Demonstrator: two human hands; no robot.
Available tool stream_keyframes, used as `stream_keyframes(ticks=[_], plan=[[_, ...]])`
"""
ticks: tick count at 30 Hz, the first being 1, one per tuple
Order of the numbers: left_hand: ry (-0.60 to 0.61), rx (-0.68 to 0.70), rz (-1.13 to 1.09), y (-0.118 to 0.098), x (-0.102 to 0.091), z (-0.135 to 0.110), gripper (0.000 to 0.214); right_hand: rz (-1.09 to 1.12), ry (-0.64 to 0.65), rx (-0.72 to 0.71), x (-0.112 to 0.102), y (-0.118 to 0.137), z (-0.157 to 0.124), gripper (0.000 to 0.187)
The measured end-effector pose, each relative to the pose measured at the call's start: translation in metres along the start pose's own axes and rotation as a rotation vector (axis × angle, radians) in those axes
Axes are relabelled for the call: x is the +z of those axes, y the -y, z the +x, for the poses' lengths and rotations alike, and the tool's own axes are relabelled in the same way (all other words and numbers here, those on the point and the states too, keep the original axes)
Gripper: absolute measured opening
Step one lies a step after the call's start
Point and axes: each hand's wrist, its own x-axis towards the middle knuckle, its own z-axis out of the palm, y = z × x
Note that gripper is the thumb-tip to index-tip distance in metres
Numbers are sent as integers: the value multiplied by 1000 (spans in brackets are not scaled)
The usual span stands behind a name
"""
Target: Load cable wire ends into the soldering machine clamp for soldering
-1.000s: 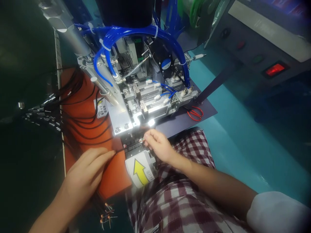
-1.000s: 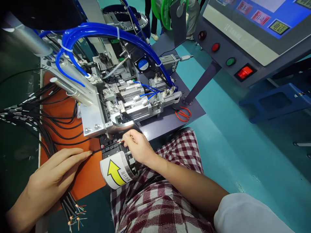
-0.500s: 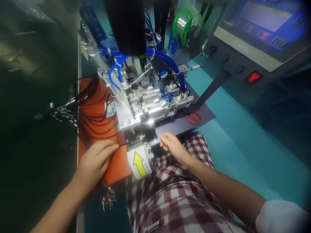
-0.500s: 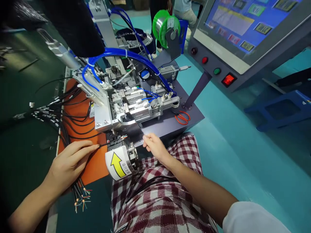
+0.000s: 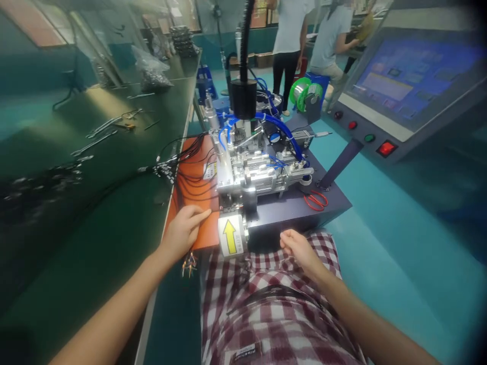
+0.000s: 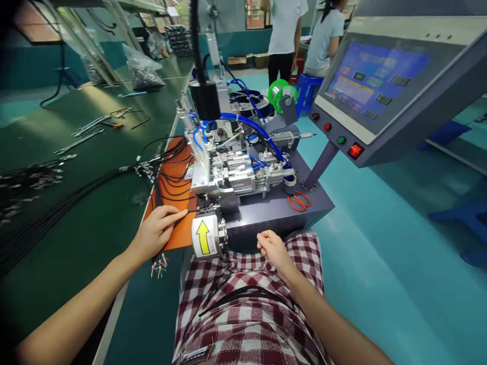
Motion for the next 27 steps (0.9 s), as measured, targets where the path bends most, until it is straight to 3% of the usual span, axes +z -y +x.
stream_keyframes(ticks=[13,20,27], plan=[[-1,-57,-58,0,6,-9,27,-72,5,40,-8,-14,6,53],[39,-146,-73,-4,10,-11,21,-163,102,81,-5,-23,16,55],[42,-138,-92,-1,12,-12,29,-134,44,89,-23,-32,6,57]])
